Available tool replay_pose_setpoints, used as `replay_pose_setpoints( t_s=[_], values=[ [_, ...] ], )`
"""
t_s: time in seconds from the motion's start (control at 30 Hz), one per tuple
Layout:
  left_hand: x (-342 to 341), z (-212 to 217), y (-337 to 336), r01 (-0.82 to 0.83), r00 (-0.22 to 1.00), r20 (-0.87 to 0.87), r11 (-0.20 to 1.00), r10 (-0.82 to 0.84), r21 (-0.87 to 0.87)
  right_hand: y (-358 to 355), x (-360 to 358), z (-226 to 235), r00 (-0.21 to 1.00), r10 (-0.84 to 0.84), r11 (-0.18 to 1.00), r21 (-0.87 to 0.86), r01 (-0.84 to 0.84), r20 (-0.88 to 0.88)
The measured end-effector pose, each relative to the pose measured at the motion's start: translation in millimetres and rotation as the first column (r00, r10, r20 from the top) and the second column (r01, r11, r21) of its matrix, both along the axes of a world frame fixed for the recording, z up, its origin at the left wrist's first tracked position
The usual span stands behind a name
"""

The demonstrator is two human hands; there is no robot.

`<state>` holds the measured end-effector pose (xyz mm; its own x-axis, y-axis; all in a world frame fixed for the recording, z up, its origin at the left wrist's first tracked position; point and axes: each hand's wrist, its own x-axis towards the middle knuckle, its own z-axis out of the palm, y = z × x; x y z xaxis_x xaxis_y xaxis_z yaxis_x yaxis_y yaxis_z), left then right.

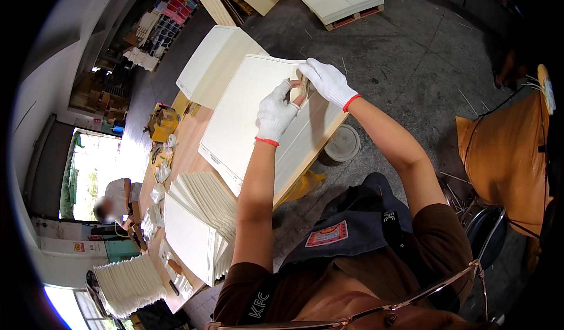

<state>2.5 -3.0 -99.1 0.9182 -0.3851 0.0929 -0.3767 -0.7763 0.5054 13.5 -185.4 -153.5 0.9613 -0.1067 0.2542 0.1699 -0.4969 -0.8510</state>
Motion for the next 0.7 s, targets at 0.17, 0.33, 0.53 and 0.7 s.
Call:
replay_pose_setpoints(
  t_s=[0.17,0.33,0.53,0.7],
  values=[
    [0,-1,0,0.011,1.0,0.01,0.999,-0.011,-0.042,0,-2,1,1.0,-0.002,1.0,0.005,0.002,0.007],
    [2,-9,2,0.024,0.994,0.11,0.99,-0.008,-0.143,0,-4,3,1.0,0.011,1.0,0.01,-0.011,-0.015],
    [2,-7,2,0.08,0.992,0.105,0.993,-0.071,-0.09,1,-3,2,1.0,-0.005,1.0,0.015,0.005,-0.008],
    [0,-5,0,0.059,0.995,0.078,0.997,-0.055,-0.049,0,-3,-1,1.0,0.0,0.999,0.033,0.001,-0.018]
  ],
)
